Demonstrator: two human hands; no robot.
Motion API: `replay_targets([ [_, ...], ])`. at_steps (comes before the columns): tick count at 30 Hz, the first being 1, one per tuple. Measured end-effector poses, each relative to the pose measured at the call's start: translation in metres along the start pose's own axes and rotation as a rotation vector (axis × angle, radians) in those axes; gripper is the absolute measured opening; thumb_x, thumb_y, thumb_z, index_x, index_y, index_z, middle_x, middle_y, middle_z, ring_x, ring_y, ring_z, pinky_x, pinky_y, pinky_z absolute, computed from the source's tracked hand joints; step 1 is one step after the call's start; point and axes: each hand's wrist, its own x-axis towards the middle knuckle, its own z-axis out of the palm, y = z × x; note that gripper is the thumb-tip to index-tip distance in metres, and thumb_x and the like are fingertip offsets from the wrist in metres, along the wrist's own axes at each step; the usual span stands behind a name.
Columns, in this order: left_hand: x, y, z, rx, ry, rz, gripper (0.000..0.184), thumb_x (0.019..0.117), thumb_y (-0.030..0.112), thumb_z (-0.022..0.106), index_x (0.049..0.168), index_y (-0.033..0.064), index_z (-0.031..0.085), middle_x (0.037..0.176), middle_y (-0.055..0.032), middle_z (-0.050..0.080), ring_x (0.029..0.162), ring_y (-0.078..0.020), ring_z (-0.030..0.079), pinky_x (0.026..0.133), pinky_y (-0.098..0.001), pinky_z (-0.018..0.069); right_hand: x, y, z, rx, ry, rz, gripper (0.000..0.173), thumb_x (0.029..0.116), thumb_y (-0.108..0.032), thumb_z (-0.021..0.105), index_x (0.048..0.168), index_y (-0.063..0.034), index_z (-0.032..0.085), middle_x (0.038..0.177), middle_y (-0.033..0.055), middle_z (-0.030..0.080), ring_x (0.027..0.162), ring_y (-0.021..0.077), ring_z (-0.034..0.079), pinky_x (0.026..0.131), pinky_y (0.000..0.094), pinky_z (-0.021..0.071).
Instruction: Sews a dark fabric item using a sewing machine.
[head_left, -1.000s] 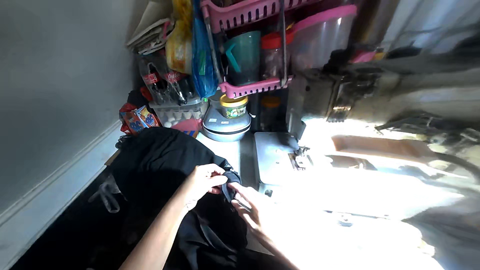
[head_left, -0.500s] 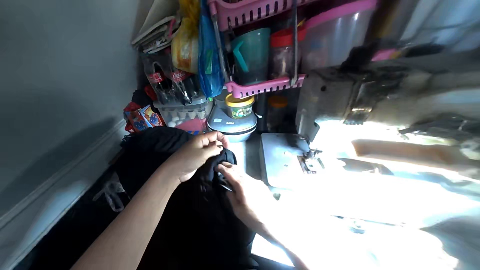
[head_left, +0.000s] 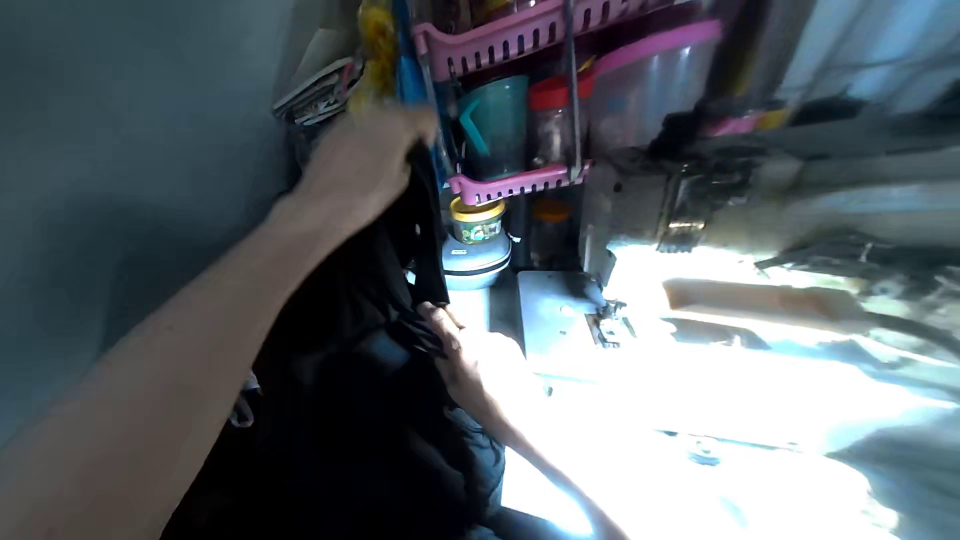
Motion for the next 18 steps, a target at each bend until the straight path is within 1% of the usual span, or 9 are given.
replay_targets([
  [3,0.006,-0.008,-0.033,-0.063,0.384,0.097,0.027,0.0983,0.001,0.052,0.119,0.0041,0.069,0.113,-0.0173,0.071,0.105,-0.0283,0.067,0.093,-0.0486,0.0515,-0.032,-0.006,-0.057,0.078,0.385,-0.205,0.027,0.0915,-0.017,0.062,0.118,-0.0202,0.065,0.094,-0.0019,0.067,0.062,0.0113,0.064,0.048,0.0323,0.0530],
  [5,0.000,-0.005,-0.039,-0.145,0.425,0.134,0.025,0.0960,0.004,0.055,0.114,0.0085,0.072,0.101,-0.0095,0.071,0.089,-0.0150,0.063,0.081,-0.0379,0.0495,-0.068,-0.005,-0.104,0.113,0.436,-0.212,0.013,0.1040,-0.022,0.056,0.111,-0.0151,0.064,0.091,0.0004,0.068,0.073,0.0050,0.063,0.062,0.0203,0.0515],
  [7,-0.016,0.005,-0.030,-0.365,0.208,0.273,0.025,0.0887,0.000,0.064,0.109,0.0111,0.073,0.097,-0.0022,0.072,0.081,-0.0067,0.065,0.073,-0.0312,0.0554,-0.103,0.007,-0.132,0.170,0.441,-0.160,0.021,0.1081,-0.018,0.050,0.106,-0.0006,0.062,0.086,0.0103,0.067,0.077,0.0037,0.061,0.069,0.0149,0.0486],
  [9,-0.036,0.022,-0.002,-0.623,-0.098,0.383,0.029,0.0842,0.004,0.074,0.111,0.0146,0.074,0.103,0.0050,0.074,0.089,-0.0017,0.068,0.078,-0.0244,0.0590,-0.130,0.028,-0.135,0.173,0.426,-0.031,0.025,0.1077,-0.015,0.051,0.105,0.0078,0.060,0.083,0.0137,0.064,0.073,0.0014,0.058,0.069,0.0135,0.0471],
  [11,-0.053,0.041,0.034,-0.743,-0.277,0.403,0.017,0.0875,0.020,0.078,0.105,0.0200,0.078,0.093,0.0120,0.074,0.084,0.0034,0.068,0.072,-0.0175,0.0582,-0.146,0.043,-0.124,0.135,0.374,0.161,0.032,0.1033,-0.020,0.061,0.105,0.0106,0.067,0.079,0.0179,0.067,0.065,0.0101,0.059,0.063,0.0238,0.0502],
  [13,-0.061,0.056,0.062,-0.731,-0.386,0.358,0.008,0.0911,0.027,0.075,0.094,0.0205,0.079,0.082,0.0131,0.072,0.076,0.0062,0.065,0.066,-0.0147,0.0529,-0.151,0.048,-0.109,0.134,0.288,0.309,0.034,0.0991,-0.025,0.065,0.097,0.0083,0.075,0.080,0.0212,0.072,0.069,0.0197,0.066,0.070,0.0331,0.0529],
  [15,-0.060,0.065,0.083,-0.697,-0.406,0.292,0.009,0.0918,0.025,0.075,0.088,0.0179,0.079,0.077,0.0100,0.070,0.072,0.0039,0.062,0.064,-0.0176,0.0507,-0.157,0.063,-0.097,0.148,0.192,0.336,0.036,0.1006,-0.032,0.062,0.100,0.0011,0.076,0.087,0.0160,0.074,0.079,0.0166,0.071,0.077,0.0329,0.0565],
  [16,-0.059,0.068,0.094,-0.681,-0.344,0.284,0.011,0.0909,0.026,0.076,0.085,0.0163,0.076,0.076,0.0078,0.068,0.071,0.0012,0.061,0.064,-0.0200,0.0508,-0.158,0.071,-0.092,0.161,0.175,0.337,0.037,0.0999,-0.035,0.063,0.098,-0.0005,0.076,0.083,0.0142,0.074,0.076,0.0162,0.070,0.073,0.0348,0.0564],
  [18,-0.058,0.075,0.111,-0.739,-0.245,0.241,0.008,0.0911,0.019,0.075,0.094,0.0113,0.076,0.087,0.0021,0.069,0.081,-0.0039,0.065,0.074,-0.0238,0.0554,-0.152,0.080,-0.089,0.294,0.078,0.417,0.037,0.0975,-0.036,0.065,0.099,0.0002,0.075,0.083,0.0101,0.071,0.075,0.0121,0.066,0.072,0.0340,0.0546],
])
